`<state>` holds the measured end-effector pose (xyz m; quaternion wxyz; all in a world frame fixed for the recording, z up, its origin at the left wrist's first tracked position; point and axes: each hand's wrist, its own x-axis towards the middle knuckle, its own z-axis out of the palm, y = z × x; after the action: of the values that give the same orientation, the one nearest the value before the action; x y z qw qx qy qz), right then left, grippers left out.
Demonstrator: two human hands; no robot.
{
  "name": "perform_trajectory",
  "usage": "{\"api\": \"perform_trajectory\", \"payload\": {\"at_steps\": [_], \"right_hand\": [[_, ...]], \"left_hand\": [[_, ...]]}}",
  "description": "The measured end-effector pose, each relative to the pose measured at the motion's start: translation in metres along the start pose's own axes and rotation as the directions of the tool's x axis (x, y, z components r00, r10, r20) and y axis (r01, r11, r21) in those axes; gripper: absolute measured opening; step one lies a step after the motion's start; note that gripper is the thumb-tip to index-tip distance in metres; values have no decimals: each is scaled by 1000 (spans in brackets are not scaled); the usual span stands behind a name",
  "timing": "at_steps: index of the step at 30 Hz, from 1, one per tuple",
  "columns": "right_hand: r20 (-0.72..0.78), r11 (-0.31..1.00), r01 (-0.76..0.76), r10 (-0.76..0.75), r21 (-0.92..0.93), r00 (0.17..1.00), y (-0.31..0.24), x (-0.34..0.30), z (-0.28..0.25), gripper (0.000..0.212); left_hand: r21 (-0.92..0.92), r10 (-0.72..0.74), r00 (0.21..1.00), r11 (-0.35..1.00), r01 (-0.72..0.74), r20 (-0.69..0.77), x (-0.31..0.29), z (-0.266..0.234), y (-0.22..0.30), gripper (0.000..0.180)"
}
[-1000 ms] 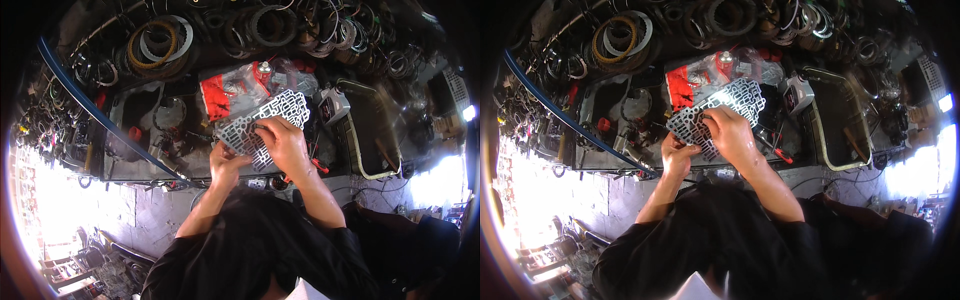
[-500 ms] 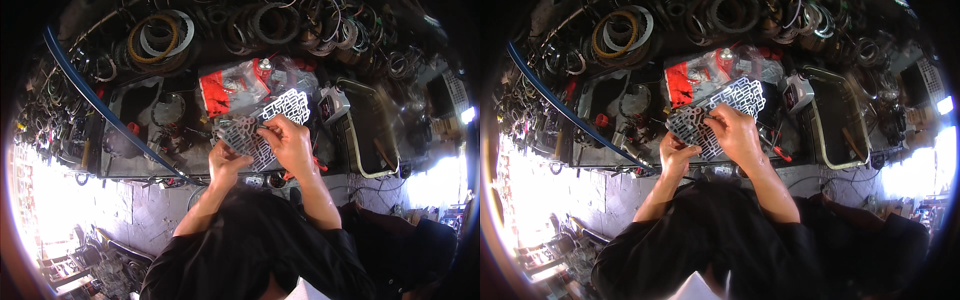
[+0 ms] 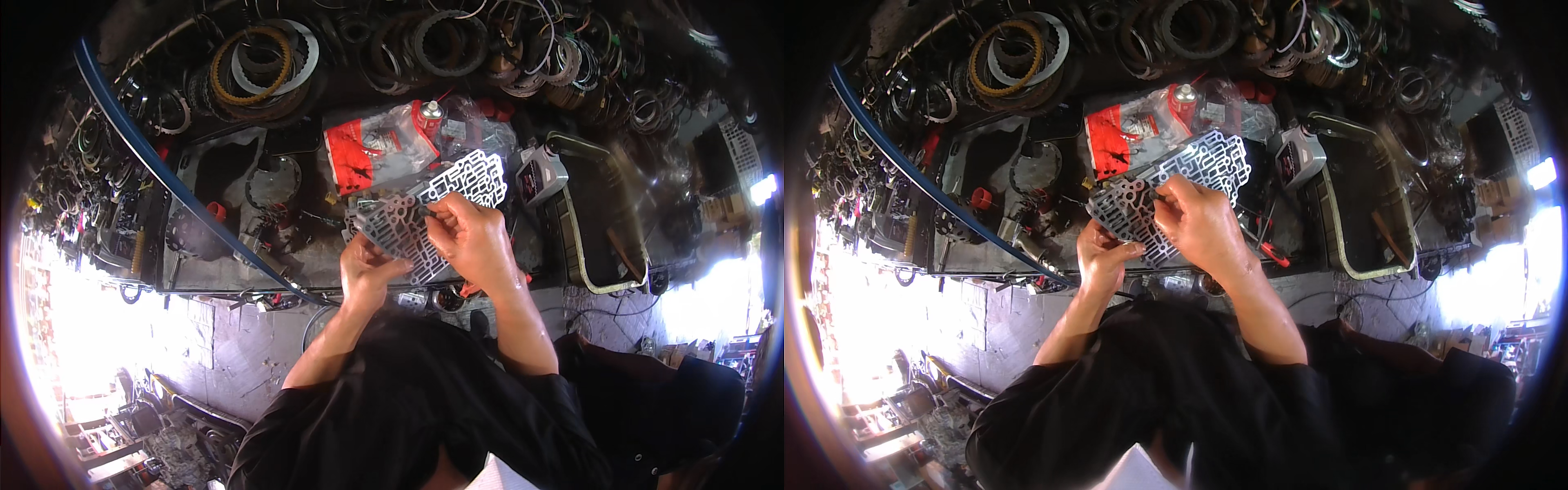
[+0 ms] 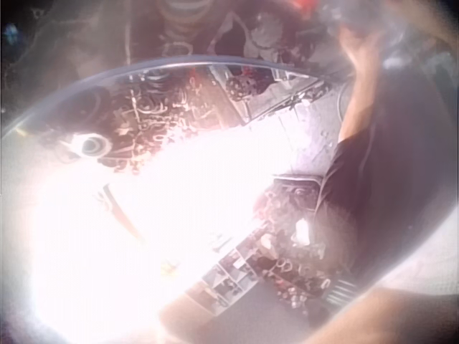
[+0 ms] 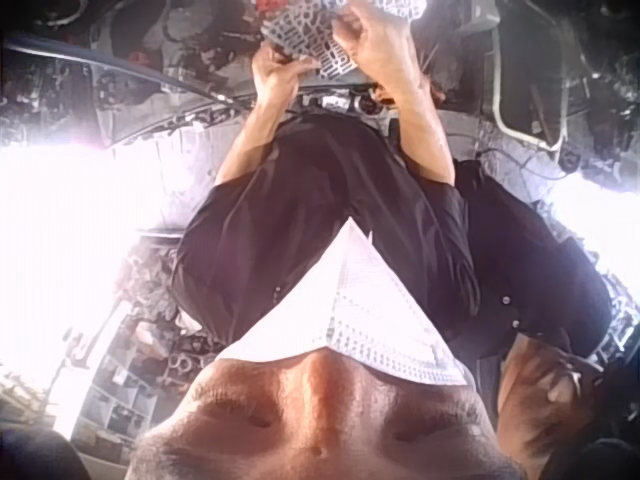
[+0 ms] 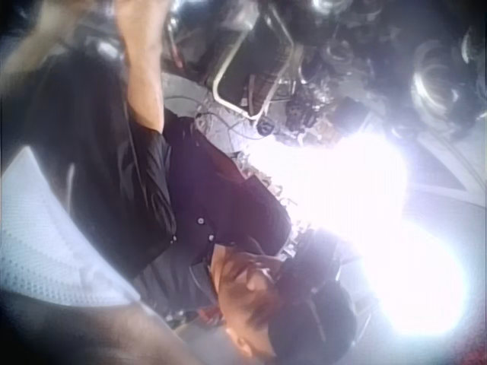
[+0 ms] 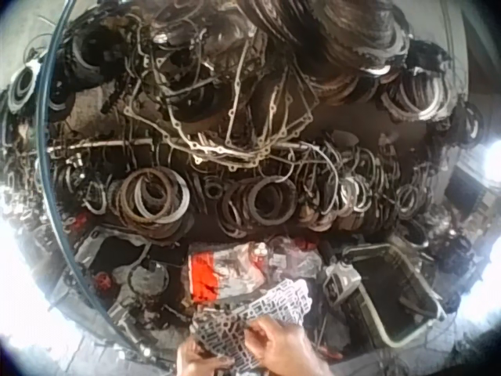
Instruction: The person places small metal rings into a transmission valve body, then wipes the surface with a cloth. They continue inserting additional rings into the valve body and inspect the assembly by turning it over.
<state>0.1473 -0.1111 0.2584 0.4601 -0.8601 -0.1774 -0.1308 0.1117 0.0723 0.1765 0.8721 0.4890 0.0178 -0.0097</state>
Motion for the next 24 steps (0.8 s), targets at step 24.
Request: {"api": "perform_trajectory", "payload": {"at_steps": [24], "right_hand": [[14, 995, 71, -72, 64, 997, 5, -2, 7, 22]], "left_hand": [[-94, -82, 996, 992, 83, 19, -7, -10, -2, 67]]}}
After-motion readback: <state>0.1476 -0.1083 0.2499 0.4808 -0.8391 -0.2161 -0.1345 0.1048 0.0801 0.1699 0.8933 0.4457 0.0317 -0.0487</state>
